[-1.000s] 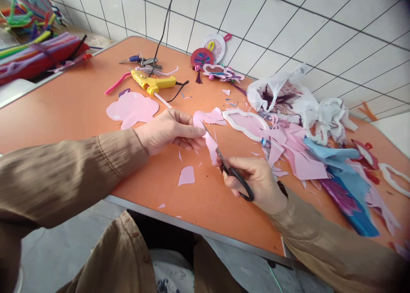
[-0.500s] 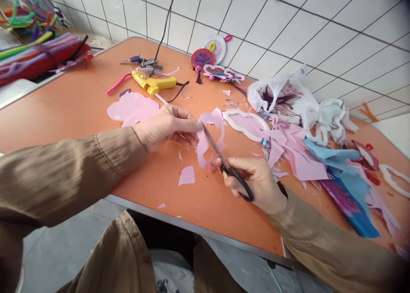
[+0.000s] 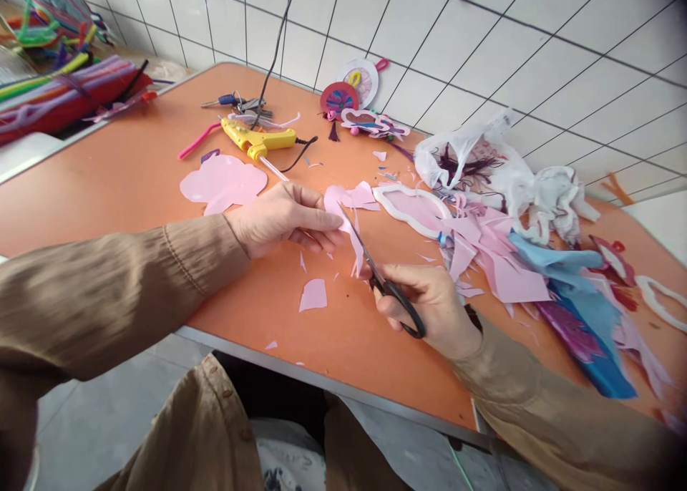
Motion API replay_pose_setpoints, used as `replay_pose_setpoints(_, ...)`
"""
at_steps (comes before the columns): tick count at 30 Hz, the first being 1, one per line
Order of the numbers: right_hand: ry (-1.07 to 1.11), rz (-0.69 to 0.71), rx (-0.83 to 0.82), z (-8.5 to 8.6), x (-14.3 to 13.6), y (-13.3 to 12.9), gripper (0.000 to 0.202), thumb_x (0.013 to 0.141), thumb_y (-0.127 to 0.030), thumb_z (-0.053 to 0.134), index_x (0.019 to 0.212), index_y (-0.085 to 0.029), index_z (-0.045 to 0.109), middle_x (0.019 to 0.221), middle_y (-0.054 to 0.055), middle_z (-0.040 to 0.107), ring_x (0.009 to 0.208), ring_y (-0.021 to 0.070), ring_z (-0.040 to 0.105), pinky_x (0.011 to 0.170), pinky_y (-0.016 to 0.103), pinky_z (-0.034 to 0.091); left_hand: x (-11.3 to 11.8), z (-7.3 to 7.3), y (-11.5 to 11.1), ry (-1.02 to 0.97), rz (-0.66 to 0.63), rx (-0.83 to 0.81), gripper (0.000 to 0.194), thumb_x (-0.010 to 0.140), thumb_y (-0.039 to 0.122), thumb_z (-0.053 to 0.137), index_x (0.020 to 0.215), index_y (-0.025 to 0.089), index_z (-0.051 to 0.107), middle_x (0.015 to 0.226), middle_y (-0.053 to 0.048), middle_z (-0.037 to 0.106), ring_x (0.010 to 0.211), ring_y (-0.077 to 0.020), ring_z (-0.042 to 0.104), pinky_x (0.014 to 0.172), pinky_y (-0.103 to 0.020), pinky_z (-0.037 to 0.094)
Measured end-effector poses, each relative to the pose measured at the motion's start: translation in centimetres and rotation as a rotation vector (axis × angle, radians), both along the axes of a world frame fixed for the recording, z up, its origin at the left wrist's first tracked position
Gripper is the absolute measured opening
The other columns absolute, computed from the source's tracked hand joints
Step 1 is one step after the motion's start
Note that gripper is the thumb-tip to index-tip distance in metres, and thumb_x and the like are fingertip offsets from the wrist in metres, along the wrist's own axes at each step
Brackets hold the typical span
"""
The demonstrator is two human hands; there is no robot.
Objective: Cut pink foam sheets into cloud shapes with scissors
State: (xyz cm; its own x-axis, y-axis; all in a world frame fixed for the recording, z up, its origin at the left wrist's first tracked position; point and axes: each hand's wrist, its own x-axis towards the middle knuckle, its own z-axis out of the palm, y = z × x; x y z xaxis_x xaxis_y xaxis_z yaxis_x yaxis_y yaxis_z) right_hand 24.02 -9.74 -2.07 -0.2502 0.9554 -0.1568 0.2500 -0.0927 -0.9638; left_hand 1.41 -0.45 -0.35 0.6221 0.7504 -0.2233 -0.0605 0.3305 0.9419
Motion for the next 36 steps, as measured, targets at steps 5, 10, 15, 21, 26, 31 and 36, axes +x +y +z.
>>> replay_pose_setpoints(5,0.010,-0.008,0.018,0.03,-0.08,0.05,0.045,0.063,-0.055,0.091,0.083,-0.015,0.082,0.051,-0.005,0.048,0.039,0.0090,0.039,0.035,0.025,0.036,0.02,-0.26,-0.04,-0.016,0.009,-0.027,0.014,0.071,0.018,0.089,0.072,0.010,0.078,0.068,-0.008,0.077,0.060,-0.0122,0.071,0.061,-0.021,0.057)
replay_pose_setpoints(10,0.013,-0.004,0.010,0.09,-0.04,0.04,0.046,0.062,-0.056,0.092,0.081,-0.016,0.082,0.051,-0.005,0.049,0.039,0.0095,0.041,0.035,0.025,0.038,0.10,-0.21,-0.06,-0.024,0.003,-0.030,0.010,0.074,0.015,0.086,0.072,0.009,0.078,0.067,-0.008,0.076,0.060,-0.0119,0.071,0.060,-0.020,0.057)
replay_pose_setpoints(15,0.039,-0.023,0.007,-0.05,-0.05,0.13,0.041,0.061,-0.051,0.093,0.078,-0.016,0.080,0.054,-0.004,0.049,0.038,0.0083,0.040,0.034,0.024,0.036,0.13,-0.05,-0.04,-0.013,0.007,-0.032,0.013,0.070,0.016,0.089,0.070,0.010,0.078,0.067,-0.007,0.077,0.059,-0.0121,0.071,0.059,-0.019,0.057)
replay_pose_setpoints(21,0.014,-0.003,0.015,-0.08,0.10,0.05,0.043,0.064,-0.053,0.091,0.081,-0.015,0.080,0.051,-0.005,0.047,0.039,0.0091,0.040,0.035,0.025,0.037,0.10,-0.21,-0.10,-0.032,0.013,-0.054,0.010,0.072,0.015,0.087,0.071,0.010,0.078,0.067,-0.008,0.077,0.059,-0.0119,0.071,0.060,-0.019,0.057)
replay_pose_setpoints(26,0.015,-0.018,-0.002,0.02,0.12,0.00,0.044,0.062,-0.052,0.092,0.080,-0.014,0.079,0.053,-0.005,0.048,0.039,0.0087,0.041,0.036,0.025,0.036,0.20,-0.51,-0.09,-0.067,-0.004,-0.059,0.013,0.071,0.017,0.088,0.069,0.010,0.077,0.066,-0.008,0.077,0.059,-0.0121,0.071,0.058,-0.018,0.057)
replay_pose_setpoints(31,0.031,-0.026,-0.022,-0.05,-0.05,0.05,0.038,0.062,-0.045,0.092,0.078,-0.015,0.076,0.051,-0.005,0.048,0.038,0.0077,0.039,0.037,0.023,0.034,0.15,-0.39,0.03,-0.034,0.001,-0.029,0.018,0.067,0.020,0.092,0.071,0.010,0.078,0.066,-0.007,0.076,0.058,-0.0117,0.070,0.059,-0.020,0.057)
replay_pose_setpoints(36,0.051,-0.022,-0.007,-0.11,-0.10,0.16,0.035,0.061,-0.042,0.091,0.075,-0.014,0.074,0.051,-0.005,0.047,0.037,0.0074,0.038,0.037,0.022,0.032,-0.03,-0.14,0.27,-0.025,0.031,0.010,0.020,0.069,0.021,0.091,0.066,0.010,0.075,0.067,-0.007,0.076,0.057,-0.0112,0.068,0.059,-0.021,0.056)
